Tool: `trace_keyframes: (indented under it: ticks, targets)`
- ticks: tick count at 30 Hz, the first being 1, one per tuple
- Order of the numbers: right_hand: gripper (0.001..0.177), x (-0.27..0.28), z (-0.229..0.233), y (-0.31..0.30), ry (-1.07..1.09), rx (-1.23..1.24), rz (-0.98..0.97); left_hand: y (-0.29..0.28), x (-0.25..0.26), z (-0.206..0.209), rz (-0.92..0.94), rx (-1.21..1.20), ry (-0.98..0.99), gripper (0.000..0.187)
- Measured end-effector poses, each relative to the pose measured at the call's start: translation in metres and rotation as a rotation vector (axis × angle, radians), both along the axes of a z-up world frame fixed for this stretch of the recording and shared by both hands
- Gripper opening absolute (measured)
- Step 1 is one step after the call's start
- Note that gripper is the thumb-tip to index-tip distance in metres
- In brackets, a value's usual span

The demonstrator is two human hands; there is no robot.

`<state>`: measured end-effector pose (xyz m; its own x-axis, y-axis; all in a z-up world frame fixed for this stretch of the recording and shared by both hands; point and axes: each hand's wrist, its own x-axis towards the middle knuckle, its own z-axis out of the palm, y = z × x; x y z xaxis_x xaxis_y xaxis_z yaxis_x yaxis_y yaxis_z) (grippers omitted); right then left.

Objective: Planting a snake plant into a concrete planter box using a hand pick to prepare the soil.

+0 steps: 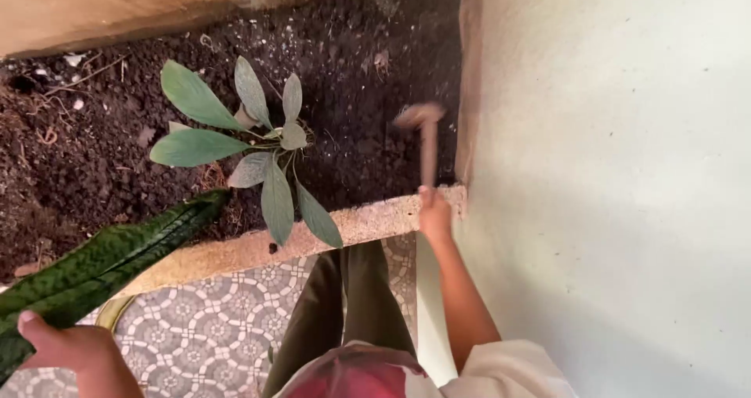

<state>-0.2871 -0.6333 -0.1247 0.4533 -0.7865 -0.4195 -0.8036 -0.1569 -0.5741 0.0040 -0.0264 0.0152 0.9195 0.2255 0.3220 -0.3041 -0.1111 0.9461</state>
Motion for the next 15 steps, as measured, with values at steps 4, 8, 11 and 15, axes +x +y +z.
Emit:
trace_keyframes:
  ticks: [4, 8, 11, 15]
  targets:
    - [0.04, 0.023, 0.078, -0.067, -0.288, -0.217, -0.073, -0.012, -0.007, 0.021, -0.014, 0.013, 0.009, 0.043]
    - [0.044, 0.11, 0.121, -0.108, -0.425, -0.096, -0.293, -0.06, -0.007, 0.049, 0.018, -0.077, 0.084, 0.039]
    - [0.059, 0.117, 0.006, -0.087, -0.438, -0.124, -0.363, -0.065, -0.015, 0.054, -0.06, 0.083, 0.12, 0.04]
    - [0.047, 0.045, -0.152, 0.015, -0.298, 0.216, -0.395, 0.006, -0.016, -0.01, 0.032, -0.022, -0.063, 0.047]
